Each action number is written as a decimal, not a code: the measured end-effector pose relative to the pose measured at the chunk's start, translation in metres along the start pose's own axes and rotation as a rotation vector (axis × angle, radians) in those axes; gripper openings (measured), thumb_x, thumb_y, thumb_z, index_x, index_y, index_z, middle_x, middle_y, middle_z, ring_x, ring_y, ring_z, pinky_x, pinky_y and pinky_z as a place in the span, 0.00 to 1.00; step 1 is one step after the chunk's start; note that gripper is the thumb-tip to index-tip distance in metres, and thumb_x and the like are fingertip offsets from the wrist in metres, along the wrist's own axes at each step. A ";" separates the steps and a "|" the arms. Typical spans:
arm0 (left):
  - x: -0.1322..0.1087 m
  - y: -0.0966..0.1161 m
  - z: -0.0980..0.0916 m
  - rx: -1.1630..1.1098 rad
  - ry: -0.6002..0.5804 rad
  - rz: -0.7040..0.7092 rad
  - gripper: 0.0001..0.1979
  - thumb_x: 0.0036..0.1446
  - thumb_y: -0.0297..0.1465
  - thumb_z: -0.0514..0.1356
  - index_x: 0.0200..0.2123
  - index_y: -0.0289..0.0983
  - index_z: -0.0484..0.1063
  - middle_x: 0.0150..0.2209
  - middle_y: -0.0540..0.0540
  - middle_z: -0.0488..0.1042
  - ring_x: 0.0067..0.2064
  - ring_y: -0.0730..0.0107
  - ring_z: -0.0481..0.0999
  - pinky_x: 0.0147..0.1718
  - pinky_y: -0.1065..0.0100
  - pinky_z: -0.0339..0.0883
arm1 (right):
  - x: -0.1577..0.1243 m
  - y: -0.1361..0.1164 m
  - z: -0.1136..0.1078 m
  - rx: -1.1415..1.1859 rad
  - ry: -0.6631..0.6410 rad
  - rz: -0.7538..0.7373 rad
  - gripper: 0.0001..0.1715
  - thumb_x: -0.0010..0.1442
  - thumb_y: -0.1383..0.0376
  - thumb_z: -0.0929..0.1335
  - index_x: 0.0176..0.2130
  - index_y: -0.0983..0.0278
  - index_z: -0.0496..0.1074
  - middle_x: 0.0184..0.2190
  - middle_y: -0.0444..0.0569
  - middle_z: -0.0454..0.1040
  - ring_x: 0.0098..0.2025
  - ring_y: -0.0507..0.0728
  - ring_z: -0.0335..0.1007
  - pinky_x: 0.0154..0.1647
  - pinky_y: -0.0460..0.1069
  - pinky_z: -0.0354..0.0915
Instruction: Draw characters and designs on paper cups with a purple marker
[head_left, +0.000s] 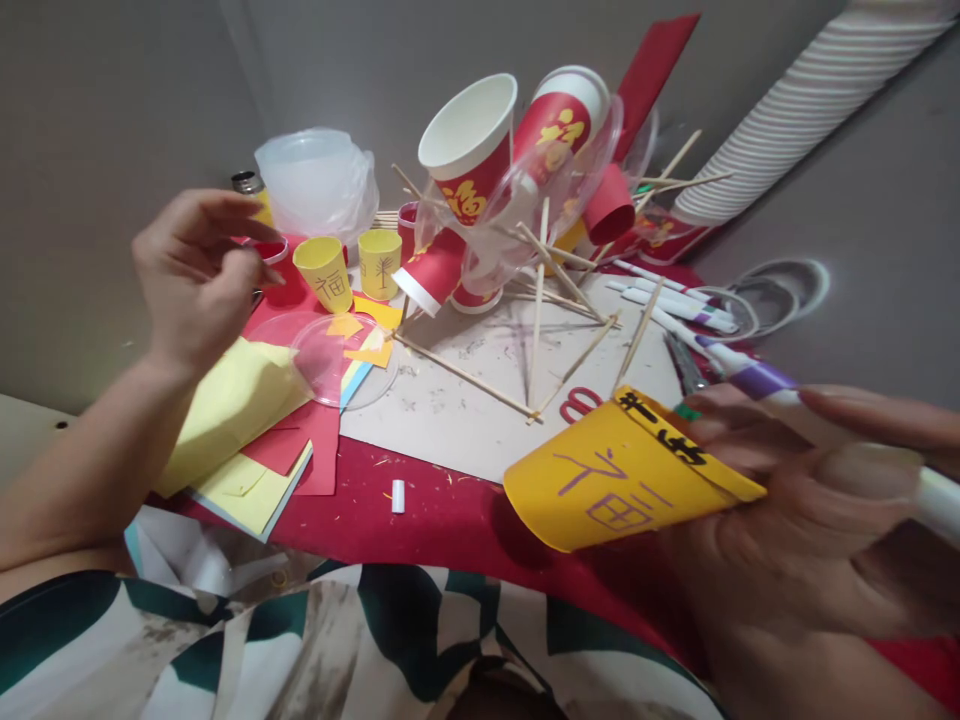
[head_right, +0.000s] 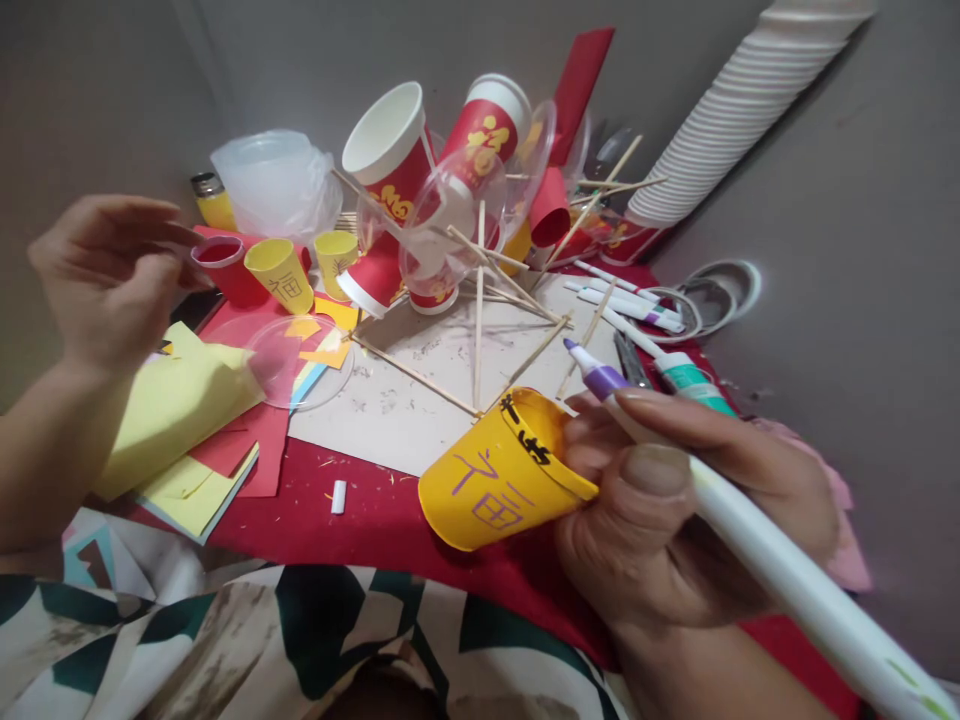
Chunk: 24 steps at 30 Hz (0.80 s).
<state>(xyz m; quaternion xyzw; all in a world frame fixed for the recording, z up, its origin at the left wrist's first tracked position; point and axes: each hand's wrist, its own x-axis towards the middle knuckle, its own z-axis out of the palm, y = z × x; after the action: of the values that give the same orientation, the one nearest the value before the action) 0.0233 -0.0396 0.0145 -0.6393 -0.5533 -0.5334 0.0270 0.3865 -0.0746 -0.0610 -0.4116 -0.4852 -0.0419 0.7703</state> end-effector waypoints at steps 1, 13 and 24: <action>-0.012 0.022 0.005 -0.161 -0.112 -0.003 0.12 0.62 0.21 0.59 0.48 0.35 0.74 0.38 0.55 0.81 0.38 0.78 0.81 0.33 0.74 0.80 | -0.002 0.000 0.001 0.014 -0.007 0.006 0.18 0.58 0.40 0.76 0.39 0.48 0.85 0.19 0.44 0.75 0.21 0.58 0.76 0.24 0.58 0.71; -0.089 0.102 0.112 -1.080 -1.534 -0.726 0.53 0.44 0.32 0.79 0.69 0.41 0.56 0.64 0.34 0.74 0.64 0.52 0.78 0.63 0.53 0.71 | -0.006 -0.008 0.002 0.186 -0.131 -0.032 0.12 0.65 0.51 0.75 0.44 0.53 0.85 0.20 0.42 0.76 0.20 0.54 0.73 0.23 0.52 0.72; -0.096 0.093 0.127 -1.173 -1.458 -0.754 0.26 0.51 0.28 0.74 0.53 0.38 0.72 0.54 0.41 0.82 0.50 0.63 0.84 0.48 0.64 0.75 | -0.013 0.005 0.005 0.096 -0.444 0.116 0.12 0.72 0.51 0.68 0.50 0.51 0.77 0.38 0.45 0.80 0.35 0.56 0.78 0.37 0.55 0.76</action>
<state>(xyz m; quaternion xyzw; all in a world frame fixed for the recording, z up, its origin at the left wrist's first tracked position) 0.1921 -0.0613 -0.0567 -0.5050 -0.2510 -0.1742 -0.8072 0.3787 -0.0725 -0.0730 -0.4010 -0.6199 0.1170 0.6643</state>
